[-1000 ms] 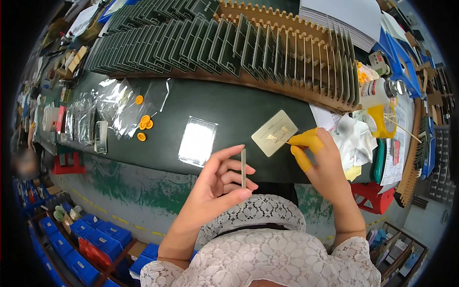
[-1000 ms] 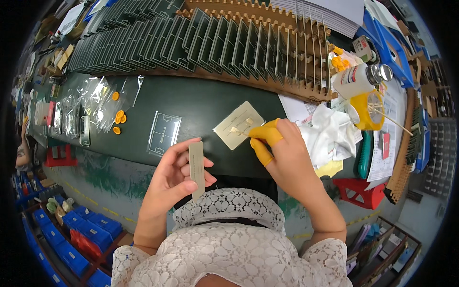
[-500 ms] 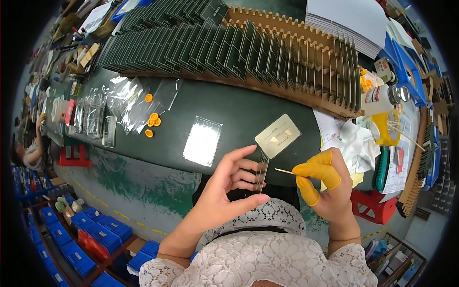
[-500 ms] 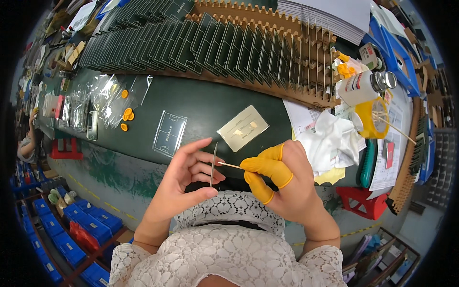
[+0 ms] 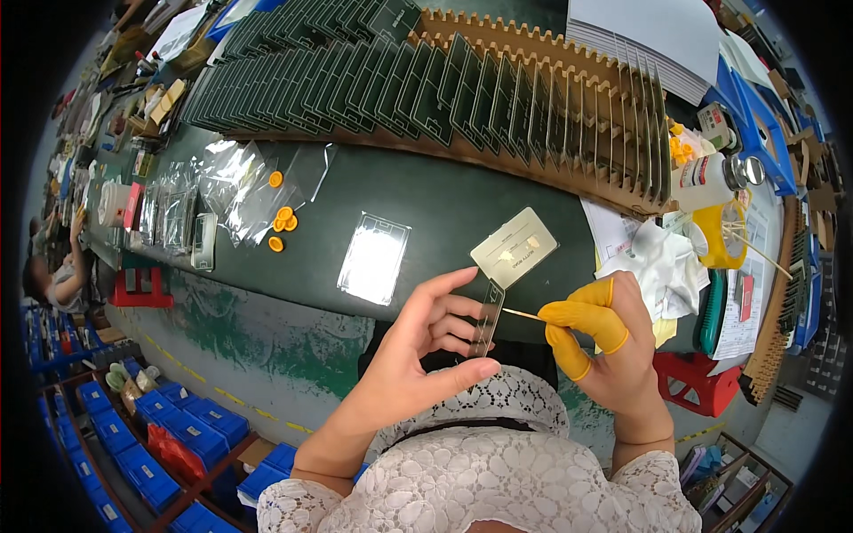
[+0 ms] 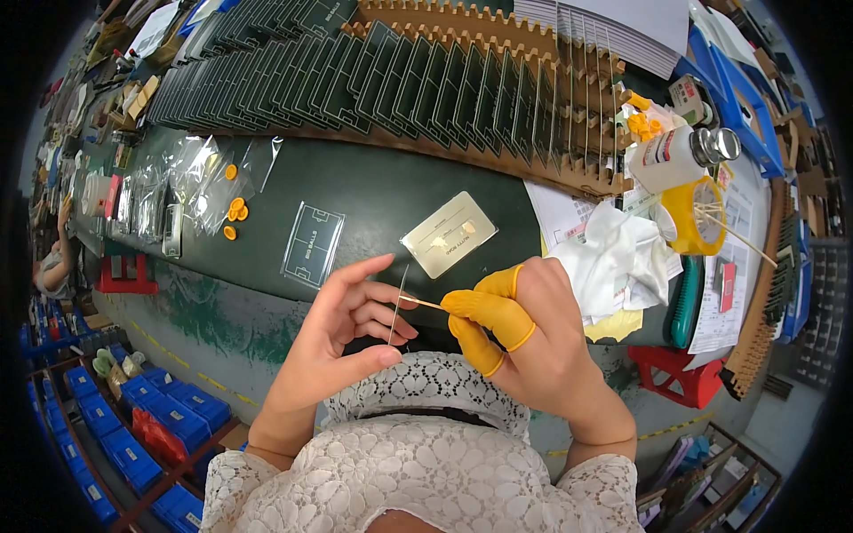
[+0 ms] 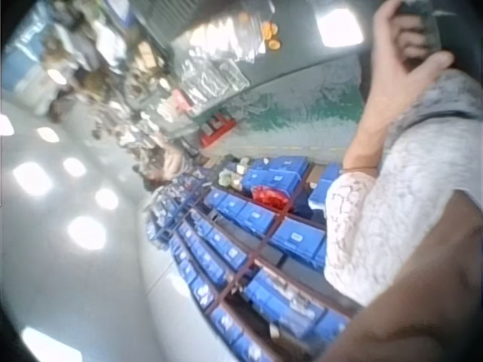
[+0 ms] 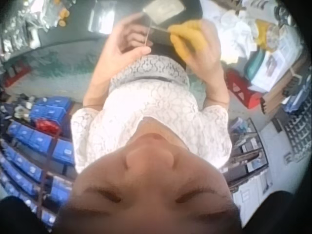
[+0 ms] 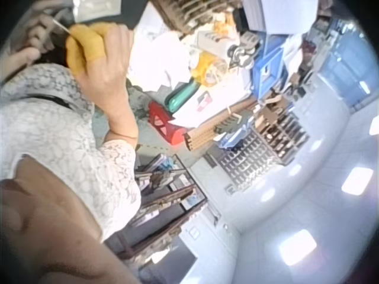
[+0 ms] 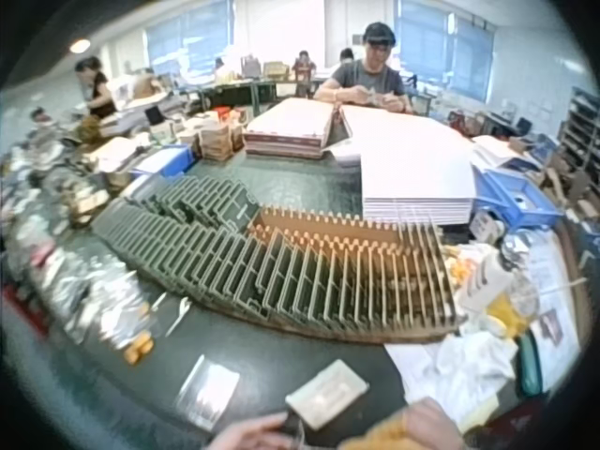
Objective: The person uses a wooden stick to clean the surface of small, rectangular, transparent plastic parts. They hold the parts in their left hand and meticulously rub the stick along the edges and flat surfaces. The person handles the parts one at a time, flipping them over to treat different sides.
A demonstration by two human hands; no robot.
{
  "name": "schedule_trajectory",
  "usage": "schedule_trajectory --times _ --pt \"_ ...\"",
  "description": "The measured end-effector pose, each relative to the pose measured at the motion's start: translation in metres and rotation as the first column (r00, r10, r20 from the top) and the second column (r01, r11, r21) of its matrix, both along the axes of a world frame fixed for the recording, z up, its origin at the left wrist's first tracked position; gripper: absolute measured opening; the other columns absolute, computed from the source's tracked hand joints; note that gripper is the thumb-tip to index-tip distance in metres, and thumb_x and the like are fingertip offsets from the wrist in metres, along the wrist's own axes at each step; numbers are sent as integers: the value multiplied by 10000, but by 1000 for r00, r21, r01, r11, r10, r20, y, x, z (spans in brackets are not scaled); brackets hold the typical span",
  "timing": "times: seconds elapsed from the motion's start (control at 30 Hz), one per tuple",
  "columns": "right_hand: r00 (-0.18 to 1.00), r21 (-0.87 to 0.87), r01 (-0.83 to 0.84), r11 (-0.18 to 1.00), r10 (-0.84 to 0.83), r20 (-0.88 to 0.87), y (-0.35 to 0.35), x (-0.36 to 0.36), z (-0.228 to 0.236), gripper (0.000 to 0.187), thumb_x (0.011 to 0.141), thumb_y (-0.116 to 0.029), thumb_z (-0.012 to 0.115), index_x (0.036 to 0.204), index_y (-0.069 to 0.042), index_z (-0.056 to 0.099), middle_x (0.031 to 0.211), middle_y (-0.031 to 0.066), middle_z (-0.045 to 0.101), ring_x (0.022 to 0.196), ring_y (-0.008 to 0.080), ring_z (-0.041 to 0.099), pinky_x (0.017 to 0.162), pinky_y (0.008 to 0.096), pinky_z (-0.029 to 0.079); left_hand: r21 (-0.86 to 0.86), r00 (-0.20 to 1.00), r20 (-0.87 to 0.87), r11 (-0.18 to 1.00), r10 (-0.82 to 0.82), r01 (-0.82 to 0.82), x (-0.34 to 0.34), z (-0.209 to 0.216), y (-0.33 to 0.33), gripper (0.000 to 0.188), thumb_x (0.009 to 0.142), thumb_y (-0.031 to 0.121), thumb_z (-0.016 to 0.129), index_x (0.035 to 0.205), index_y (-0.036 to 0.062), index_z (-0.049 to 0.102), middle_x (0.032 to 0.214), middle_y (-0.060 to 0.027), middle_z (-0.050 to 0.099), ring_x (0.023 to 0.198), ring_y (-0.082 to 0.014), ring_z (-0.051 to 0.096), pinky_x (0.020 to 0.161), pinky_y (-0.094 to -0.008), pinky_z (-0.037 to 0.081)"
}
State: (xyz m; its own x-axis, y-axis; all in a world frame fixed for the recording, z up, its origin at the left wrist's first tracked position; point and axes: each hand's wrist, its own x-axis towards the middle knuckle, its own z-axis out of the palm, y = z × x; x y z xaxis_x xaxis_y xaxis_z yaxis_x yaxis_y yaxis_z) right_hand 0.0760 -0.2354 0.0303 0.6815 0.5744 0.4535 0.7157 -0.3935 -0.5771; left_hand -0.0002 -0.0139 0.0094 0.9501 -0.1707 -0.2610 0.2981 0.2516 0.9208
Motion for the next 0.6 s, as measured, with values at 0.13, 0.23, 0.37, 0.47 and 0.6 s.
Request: schedule_trajectory --times 0.13,0.23,0.37,0.47,0.6 --pt "1000 -7 -17 1000 17 -4 1 -1 1 358 689 -1 807 1025 -55 693 840 57 573 703 240 526 628 357 374 -2 1000 -10 1000 6 -6 -1 -1 1 813 834 14 760 1510 11 308 1278 -179 590 1042 -226 663 896 -317 536" --pt "1000 -10 -24 1000 24 -11 2 -2 2 358 692 0 805 1027 -51 692 840 56 572 702 239 525 627 357 373 -3 1000 -9 1000 4 -4 -1 -2 2 810 836 13 758 1511 12 308 1279 -177 589 1042 -226 663 893 -315 537" --pt "1000 -22 -30 999 30 -8 2 -2 2 348 701 -3 805 1026 -47 688 847 59 571 704 241 526 627 358 374 0 1000 -8 1000 5 -5 -2 -2 3 810 836 8 756 1511 13 308 1277 -176 588 1042 -227 666 890 -313 537" --pt "1000 -23 -26 999 26 -4 3 -1 2 340 709 -7 807 1024 -45 687 853 62 570 705 243 527 629 358 377 0 1000 -7 1000 5 -5 -1 -2 2 811 834 4 755 1511 13 308 1275 -176 588 1042 -229 667 889 -310 536" --pt "1000 -29 -26 999 26 -5 3 -1 3 338 712 -10 810 1025 -43 687 857 64 568 706 245 523 634 359 379 4 1000 0 1000 5 -4 -2 -3 3 810 834 2 755 1510 13 309 1275 -172 588 1042 -229 667 887 -309 535"
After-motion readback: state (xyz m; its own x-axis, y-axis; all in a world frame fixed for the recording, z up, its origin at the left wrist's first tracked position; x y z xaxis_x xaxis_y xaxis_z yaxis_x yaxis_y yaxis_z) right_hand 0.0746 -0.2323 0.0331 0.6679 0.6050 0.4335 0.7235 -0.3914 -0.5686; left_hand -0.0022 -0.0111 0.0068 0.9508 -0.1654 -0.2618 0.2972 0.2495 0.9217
